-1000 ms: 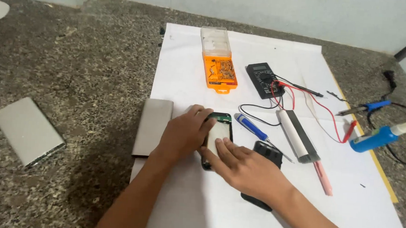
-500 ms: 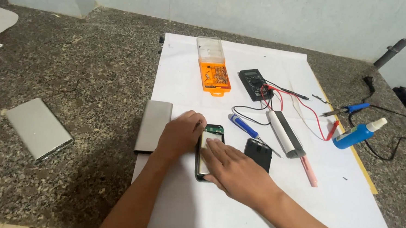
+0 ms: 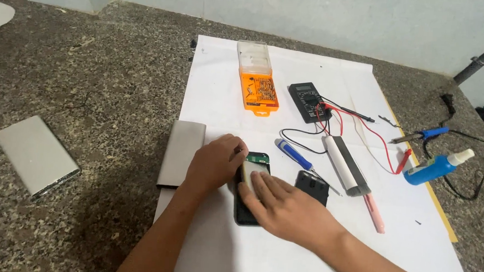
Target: Disassembling a power bank by prying the plastic casing apart and extracting the internal battery and circuit board.
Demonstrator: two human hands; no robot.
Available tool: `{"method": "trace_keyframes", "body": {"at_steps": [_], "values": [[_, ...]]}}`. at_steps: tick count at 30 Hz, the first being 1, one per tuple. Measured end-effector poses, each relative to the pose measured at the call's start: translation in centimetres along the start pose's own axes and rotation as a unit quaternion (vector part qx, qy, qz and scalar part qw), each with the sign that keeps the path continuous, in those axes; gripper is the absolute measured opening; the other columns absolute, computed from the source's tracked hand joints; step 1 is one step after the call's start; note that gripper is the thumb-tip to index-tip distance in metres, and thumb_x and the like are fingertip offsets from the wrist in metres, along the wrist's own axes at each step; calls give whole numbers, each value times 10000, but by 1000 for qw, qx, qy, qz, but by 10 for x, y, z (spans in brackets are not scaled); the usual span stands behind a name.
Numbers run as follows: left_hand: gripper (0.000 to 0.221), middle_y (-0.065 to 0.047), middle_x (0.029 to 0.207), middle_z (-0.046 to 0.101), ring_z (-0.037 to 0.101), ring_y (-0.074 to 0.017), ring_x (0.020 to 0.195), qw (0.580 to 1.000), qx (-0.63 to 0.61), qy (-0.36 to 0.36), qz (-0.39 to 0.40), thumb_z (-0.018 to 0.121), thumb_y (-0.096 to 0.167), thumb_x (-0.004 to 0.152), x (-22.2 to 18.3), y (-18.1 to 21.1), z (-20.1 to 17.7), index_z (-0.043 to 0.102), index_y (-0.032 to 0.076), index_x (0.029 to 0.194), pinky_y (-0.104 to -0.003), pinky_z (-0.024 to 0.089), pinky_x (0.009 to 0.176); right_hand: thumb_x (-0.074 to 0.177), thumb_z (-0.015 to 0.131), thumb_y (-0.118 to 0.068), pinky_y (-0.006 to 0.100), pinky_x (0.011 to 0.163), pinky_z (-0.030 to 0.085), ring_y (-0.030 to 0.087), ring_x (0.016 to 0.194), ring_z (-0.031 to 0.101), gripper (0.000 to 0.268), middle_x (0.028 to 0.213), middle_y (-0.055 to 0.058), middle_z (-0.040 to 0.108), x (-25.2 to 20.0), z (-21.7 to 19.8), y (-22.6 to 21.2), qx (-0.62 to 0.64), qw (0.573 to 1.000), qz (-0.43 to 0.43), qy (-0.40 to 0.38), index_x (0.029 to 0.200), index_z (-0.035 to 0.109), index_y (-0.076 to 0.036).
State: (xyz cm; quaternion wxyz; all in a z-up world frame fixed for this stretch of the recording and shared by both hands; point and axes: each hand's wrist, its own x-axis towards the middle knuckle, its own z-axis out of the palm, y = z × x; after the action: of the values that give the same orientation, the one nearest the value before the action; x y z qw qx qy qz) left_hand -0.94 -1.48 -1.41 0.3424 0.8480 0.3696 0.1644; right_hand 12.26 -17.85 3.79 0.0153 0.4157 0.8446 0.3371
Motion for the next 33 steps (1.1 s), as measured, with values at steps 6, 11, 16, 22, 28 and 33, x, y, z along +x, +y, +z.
{"method": "trace_keyframes", "body": {"at_steps": [6, 11, 16, 22, 28, 33], "values": [[178, 80, 957, 703, 660, -170, 826, 1000, -17, 4, -3, 545, 342, 929, 1, -3, 2, 678, 224, 932, -382, 487, 655, 999, 518, -19, 428, 1027, 540, 331, 1237, 643, 314, 1334, 231, 633, -12, -4, -15, 30, 999, 21, -12, 1305, 570, 23], [182, 71, 945, 687, 652, -174, 814, 1000, 1, 3, 3, 548, 360, 944, 1, -4, 2, 664, 220, 928, -388, 491, 639, 1005, 462, -37, 402, 925, 546, 360, 1313, 592, 406, 1407, 204, 588, -19, -9, -30, 52, 996, 70, -28, 1406, 527, -28], [194, 78, 968, 685, 657, -171, 838, 1000, 9, -13, -10, 548, 367, 953, 4, -5, 4, 683, 228, 956, -389, 503, 657, 1028, 432, -29, 434, 1048, 507, 362, 1368, 545, 443, 1447, 180, 574, -26, -7, -35, 117, 987, 107, -17, 1467, 487, -21], [189, 73, 940, 686, 663, -171, 771, 1000, 12, 1, -1, 574, 370, 955, 3, -6, 4, 689, 219, 968, -381, 508, 637, 1025, 463, -27, 514, 1173, 416, 373, 1376, 529, 431, 1453, 191, 566, -27, -3, -39, 150, 980, 131, -2, 1454, 499, -28], [190, 60, 931, 693, 668, -174, 776, 1000, 14, 13, 22, 581, 368, 959, 3, -7, 6, 697, 218, 975, -385, 520, 619, 1004, 470, -26, 434, 1122, 455, 340, 1391, 514, 478, 1470, 168, 559, -26, -7, -43, 159, 976, 147, -27, 1482, 484, -36], [218, 47, 960, 701, 681, -191, 824, 1000, 18, -5, 3, 568, 382, 953, 3, -5, 4, 706, 221, 1003, -409, 527, 659, 989, 487, -56, 452, 1096, 470, 363, 1362, 518, 493, 1448, 199, 549, -22, -5, -48, 109, 983, 140, -48, 1480, 472, -16]]}}
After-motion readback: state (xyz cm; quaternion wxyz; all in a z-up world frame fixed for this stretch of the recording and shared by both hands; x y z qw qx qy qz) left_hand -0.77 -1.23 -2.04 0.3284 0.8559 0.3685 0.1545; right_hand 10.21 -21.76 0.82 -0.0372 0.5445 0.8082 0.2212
